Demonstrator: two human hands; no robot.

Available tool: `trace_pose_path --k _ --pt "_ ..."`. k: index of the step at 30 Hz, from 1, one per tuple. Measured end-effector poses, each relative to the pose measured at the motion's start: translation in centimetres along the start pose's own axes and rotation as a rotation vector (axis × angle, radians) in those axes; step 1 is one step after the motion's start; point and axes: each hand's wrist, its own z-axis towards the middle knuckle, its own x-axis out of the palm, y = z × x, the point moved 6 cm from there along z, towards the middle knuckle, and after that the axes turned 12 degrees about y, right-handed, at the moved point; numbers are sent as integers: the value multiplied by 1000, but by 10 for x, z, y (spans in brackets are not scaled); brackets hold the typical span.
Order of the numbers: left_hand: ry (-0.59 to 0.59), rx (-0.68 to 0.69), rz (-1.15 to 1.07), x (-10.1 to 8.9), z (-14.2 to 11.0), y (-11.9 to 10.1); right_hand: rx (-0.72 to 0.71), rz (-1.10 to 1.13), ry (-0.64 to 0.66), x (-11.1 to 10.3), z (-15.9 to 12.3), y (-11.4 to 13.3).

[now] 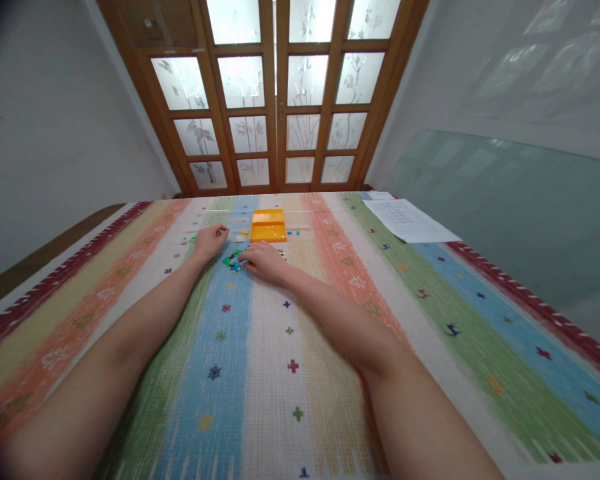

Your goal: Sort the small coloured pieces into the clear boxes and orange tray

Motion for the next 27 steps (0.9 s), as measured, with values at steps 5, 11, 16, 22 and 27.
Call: trace_pose_path --k 5,11,16,22,27 --pt "10 -5 -8 -3 -4 -4 -90 -29 86 8 2 21" --pt "47 18 -4 2 -5 -7 -104 -19 115 13 3 19" --pt "59 64 -17 5 -6 -12 -101 10 87 14 2 15" --pt "32 52 -28 2 -6 -8 -91 8 71 15 2 14" --pt "28 23 -55 0 -6 -2 -92 54 96 13 1 10"
